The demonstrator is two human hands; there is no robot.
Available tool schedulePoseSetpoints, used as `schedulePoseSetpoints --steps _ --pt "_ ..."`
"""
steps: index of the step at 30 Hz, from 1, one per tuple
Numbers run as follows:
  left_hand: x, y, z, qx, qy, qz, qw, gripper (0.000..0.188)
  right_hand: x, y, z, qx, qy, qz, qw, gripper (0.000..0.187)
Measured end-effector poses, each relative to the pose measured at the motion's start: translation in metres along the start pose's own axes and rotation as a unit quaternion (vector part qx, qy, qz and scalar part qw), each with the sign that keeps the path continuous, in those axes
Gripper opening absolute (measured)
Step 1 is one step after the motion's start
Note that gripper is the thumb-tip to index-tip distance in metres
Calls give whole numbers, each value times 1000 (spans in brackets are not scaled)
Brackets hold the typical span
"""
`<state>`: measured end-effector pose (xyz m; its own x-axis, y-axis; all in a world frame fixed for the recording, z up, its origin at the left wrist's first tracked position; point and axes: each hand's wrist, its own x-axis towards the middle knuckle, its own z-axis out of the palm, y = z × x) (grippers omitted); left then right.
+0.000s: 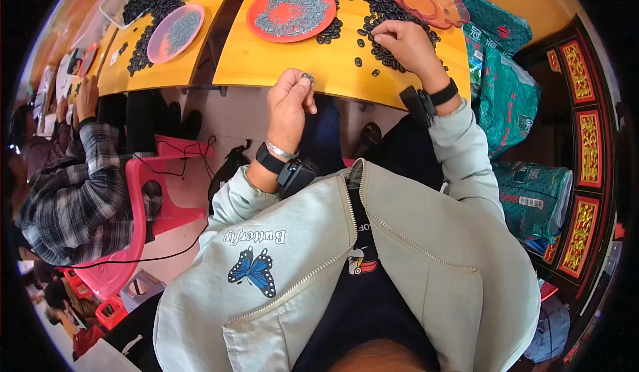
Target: Manually sorting small black items from a pile and placing them into a small dish.
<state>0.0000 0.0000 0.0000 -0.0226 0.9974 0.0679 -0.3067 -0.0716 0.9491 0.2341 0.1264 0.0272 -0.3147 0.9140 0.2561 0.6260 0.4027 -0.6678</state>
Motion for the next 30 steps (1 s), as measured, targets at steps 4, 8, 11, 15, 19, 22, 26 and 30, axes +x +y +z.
schedulePoseSetpoints --steps 4,8,11,15,19,22,26,30 --pt "-7 75 -25 168 148 144 964 15 16 11 20 -160 -57 -46 984 20" --pt "-62 174 -133 -65 166 454 873 16 24 -2 28 -235 -90 -76 965 19" --pt "-111 221 -183 45 173 550 816 25 30 13 36 -299 -118 -98 942 16" --pt "-141 233 -186 94 277 645 706 22 31 10 42 -310 -135 -89 937 15" --pt "-109 220 -153 58 210 574 790 22 34 9 42 -290 -132 -83 944 14" --pt "-66 188 -113 51 185 483 854 21 41 8 41 -235 -150 -64 958 13" --pt "-21 140 -56 -65 146 297 941 16 39 15 44 -222 -135 -68 963 14" --pt "0 101 -7 -84 83 137 984 14 33 -2 41 -278 -130 -68 949 15"
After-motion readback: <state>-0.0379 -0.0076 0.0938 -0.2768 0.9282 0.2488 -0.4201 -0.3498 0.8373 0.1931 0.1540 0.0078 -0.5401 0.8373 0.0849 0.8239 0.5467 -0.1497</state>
